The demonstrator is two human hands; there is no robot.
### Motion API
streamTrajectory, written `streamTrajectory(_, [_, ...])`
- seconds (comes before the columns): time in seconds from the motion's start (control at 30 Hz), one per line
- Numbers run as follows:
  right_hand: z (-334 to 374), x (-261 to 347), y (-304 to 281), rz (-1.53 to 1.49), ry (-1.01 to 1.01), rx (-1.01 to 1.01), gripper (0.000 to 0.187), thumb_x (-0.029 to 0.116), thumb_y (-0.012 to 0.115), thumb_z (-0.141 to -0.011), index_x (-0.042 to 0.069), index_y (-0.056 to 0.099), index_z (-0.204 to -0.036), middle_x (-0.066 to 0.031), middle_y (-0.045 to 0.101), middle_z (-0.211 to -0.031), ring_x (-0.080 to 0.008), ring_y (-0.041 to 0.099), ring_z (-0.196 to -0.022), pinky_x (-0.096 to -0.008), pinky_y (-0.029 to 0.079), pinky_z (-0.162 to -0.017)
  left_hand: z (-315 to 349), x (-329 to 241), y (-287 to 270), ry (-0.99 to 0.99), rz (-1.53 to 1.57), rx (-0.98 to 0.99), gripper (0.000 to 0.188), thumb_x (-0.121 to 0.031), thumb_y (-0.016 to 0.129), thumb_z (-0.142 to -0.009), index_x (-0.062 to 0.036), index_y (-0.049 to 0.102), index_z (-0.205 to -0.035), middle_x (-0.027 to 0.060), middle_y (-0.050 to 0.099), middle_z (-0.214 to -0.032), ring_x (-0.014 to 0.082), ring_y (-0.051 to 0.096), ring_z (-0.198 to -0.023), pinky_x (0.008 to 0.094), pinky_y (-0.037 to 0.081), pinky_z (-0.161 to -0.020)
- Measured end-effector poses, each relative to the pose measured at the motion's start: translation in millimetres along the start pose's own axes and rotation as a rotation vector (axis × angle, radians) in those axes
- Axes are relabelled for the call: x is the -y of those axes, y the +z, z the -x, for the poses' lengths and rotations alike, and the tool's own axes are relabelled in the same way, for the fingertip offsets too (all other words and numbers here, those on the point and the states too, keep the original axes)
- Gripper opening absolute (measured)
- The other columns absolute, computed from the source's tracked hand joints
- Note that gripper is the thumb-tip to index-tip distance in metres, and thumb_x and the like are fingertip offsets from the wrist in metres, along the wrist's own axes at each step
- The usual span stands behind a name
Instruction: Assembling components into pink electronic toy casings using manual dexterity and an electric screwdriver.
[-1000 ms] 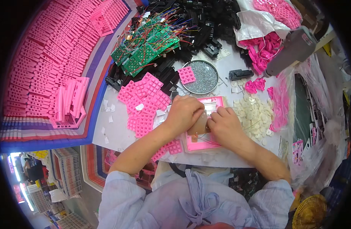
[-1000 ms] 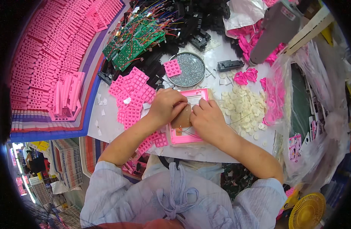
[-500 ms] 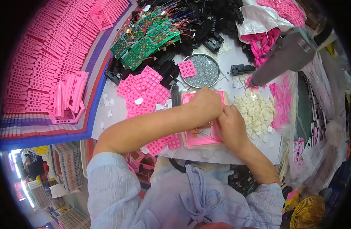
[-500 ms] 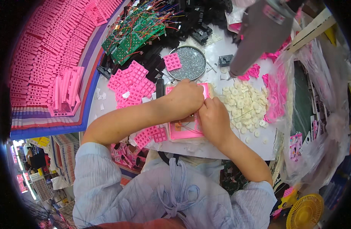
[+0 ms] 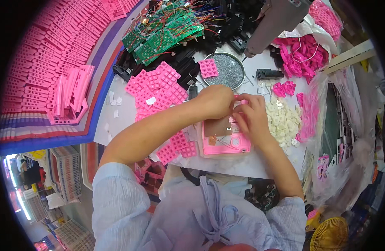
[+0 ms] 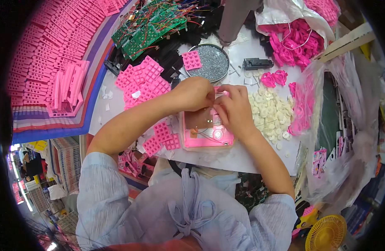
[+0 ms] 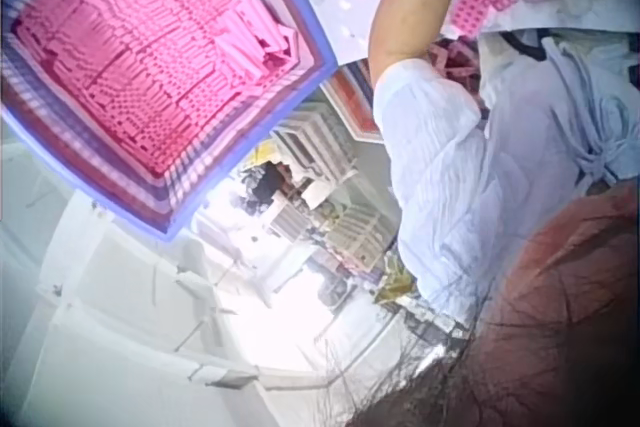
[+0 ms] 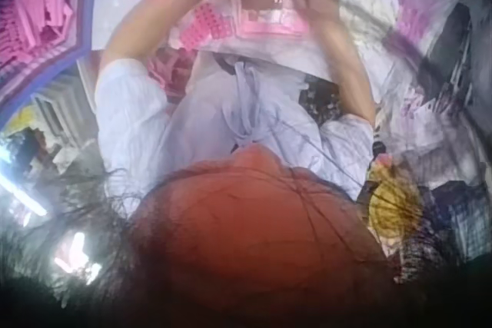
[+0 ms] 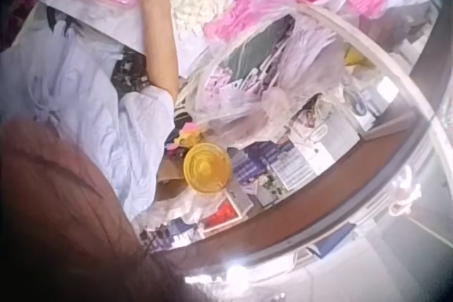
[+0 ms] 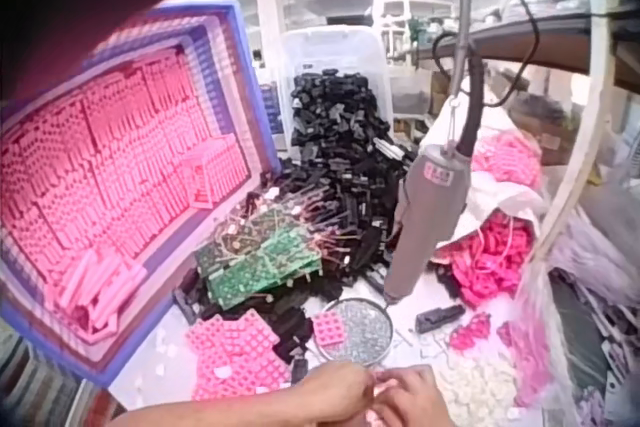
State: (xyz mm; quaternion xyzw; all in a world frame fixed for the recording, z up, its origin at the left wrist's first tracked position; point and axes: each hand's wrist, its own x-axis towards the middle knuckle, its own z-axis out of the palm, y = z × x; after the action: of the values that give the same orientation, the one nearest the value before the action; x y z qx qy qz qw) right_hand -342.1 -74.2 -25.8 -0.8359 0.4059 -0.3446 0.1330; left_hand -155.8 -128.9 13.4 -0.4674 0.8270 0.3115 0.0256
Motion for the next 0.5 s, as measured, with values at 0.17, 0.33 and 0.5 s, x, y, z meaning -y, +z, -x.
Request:
streamTrajectory(0.17, [0,-7,0,-0.065,0.074,0.055,0.014,0.006,0.076,-0.074,0.008,0.070,-0.086,-0.0090,0.063,-0.111,-0.0345,0.051,-0.108,-0.0435,0.045,-0.093,-7,-3,5,-0.011,-0.031,-0.030,0.015,-0.022,0.074,-0.076,-0.0085,0.076,-0.081,0.0159,0.072,-0.083,0.0360,0.071,-0.082,0.0471,0.056,-0.072])
streamTrajectory(0.33, [-4,-4,-6,-0.049,0.101,0.146,0.012,0.008,0.076,-0.074,0.009,0.074,-0.085,-0.0078,0.064,-0.108,-0.0326,0.053,-0.104,-0.0428,0.047,-0.089,-9,-7,3,-0.024,-0.049,-0.020,0.016,-0.021,0.073,-0.078,-0.0063,0.076,-0.083,0.0188,0.072,-0.085,0.0373,0.071,-0.084,0.0486,0.056,-0.072])
streamTrajectory(0.5, [-2,16,-17,0.182,-0.064,0.203,0.015,0.010,0.074,-0.073,0.006,0.075,-0.088,-0.0081,0.064,-0.104,-0.0316,0.055,-0.101,-0.0440,0.049,-0.081,-5,-25,-15,0.008,-0.167,0.077,0.019,-0.018,0.071,-0.080,-0.0016,0.076,-0.087,0.0202,0.073,-0.090,0.0368,0.072,-0.089,0.0465,0.058,-0.072])
